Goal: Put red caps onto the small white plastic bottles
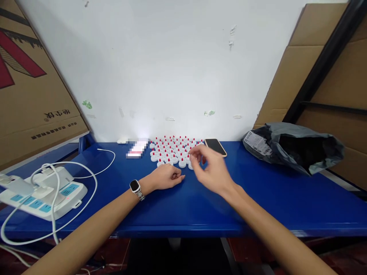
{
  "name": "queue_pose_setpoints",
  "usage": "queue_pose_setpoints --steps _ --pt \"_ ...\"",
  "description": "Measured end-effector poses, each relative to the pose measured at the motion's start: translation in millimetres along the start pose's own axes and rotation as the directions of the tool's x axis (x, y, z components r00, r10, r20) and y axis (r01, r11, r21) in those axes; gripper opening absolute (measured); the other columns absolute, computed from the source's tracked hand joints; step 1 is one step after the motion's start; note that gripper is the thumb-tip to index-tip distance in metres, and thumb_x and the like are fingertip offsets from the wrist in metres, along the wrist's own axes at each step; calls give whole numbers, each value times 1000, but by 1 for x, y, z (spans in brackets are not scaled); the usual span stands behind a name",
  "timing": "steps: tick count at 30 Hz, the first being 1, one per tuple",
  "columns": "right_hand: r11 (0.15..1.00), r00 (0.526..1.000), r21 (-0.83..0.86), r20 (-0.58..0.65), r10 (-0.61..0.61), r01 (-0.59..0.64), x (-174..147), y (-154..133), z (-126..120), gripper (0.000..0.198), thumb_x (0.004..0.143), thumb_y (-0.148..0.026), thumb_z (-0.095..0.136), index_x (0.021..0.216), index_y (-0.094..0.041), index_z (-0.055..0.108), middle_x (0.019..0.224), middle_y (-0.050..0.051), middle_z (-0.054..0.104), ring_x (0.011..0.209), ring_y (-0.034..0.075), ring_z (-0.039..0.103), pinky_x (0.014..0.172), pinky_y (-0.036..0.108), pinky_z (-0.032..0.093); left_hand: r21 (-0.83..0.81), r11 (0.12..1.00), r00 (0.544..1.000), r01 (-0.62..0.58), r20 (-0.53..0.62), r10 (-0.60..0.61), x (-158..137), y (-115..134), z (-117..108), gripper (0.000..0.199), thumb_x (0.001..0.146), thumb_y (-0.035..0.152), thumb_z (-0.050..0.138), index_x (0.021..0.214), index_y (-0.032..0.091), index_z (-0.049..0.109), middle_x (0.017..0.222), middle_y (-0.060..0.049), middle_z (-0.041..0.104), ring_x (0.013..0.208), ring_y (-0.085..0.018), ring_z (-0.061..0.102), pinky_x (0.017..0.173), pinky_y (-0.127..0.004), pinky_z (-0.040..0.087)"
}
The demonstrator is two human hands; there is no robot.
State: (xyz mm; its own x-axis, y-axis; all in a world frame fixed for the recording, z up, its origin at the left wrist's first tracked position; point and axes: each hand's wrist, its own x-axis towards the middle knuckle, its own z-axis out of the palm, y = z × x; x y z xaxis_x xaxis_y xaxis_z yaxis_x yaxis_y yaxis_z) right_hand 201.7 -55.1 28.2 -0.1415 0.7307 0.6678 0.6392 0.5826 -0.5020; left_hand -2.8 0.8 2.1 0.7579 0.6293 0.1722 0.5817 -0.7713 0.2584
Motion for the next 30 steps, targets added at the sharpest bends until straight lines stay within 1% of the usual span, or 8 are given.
queue_pose_setpoints --steps 2,5,8,11,14,17,21,30 --pt "995 995 -98 103 13 -3 8 8 9 13 89 -25 56 98 -19 63 86 4 64 76 17 59 70 31 47 13 1000 1000 6 -8 -6 1 -1 1 41 91 44 44 58 19 50 54 1 52 48 -12 42 51 -27 21" --pt "963 973 -265 232 19 44 20 20 25 12 84 -25 59 94 -20 63 87 6 64 81 20 58 72 32 43 39 999 999 22 -31 -21 1 -3 2 40 90 43 45 58 18 50 53 1 51 47 -11 41 50 -27 20" --pt "922 958 -370 286 -5 115 31 26 38 14 83 -27 61 94 -19 64 89 9 64 86 23 57 77 35 41 57 998 998 40 -52 -37 1 -7 3 40 90 42 46 58 18 50 52 1 49 45 -11 39 50 -28 20" --pt "912 946 -387 323 -5 137 38 28 47 8 84 -25 61 86 -19 64 84 9 65 84 23 55 77 36 38 62 996 995 68 -76 -63 1 -11 2 39 91 43 45 60 19 51 53 1 51 45 -11 41 50 -27 21" --pt "951 952 -295 307 4 91 39 28 50 7 84 -22 59 80 -19 64 76 6 65 80 21 55 75 35 37 54 993 990 103 -104 -97 0 -13 -2 34 90 42 46 66 19 53 59 1 58 50 -13 48 51 -27 23" --pt "995 967 -92 247 58 -37 36 26 47 10 85 -25 57 81 -19 63 75 3 66 73 17 56 69 31 40 28 989 977 147 -161 -141 0 -12 -8 23 89 40 49 78 21 55 66 1 63 57 -15 55 52 -26 27" --pt "977 975 137 170 140 -164 29 20 43 16 86 -32 56 81 -19 63 76 1 65 66 14 55 63 27 42 -52 986 954 159 -248 -167 -1 -8 -15 24 87 45 53 93 22 52 64 3 60 57 -15 57 53 -25 31" --pt "944 978 263 120 171 -197 20 13 53 23 87 -40 59 80 -19 61 69 0 61 63 13 53 62 27 41 -177 981 962 73 -245 -116 1 -2 -12 25 85 44 55 86 21 47 70 2 60 59 -13 55 55 -24 35"
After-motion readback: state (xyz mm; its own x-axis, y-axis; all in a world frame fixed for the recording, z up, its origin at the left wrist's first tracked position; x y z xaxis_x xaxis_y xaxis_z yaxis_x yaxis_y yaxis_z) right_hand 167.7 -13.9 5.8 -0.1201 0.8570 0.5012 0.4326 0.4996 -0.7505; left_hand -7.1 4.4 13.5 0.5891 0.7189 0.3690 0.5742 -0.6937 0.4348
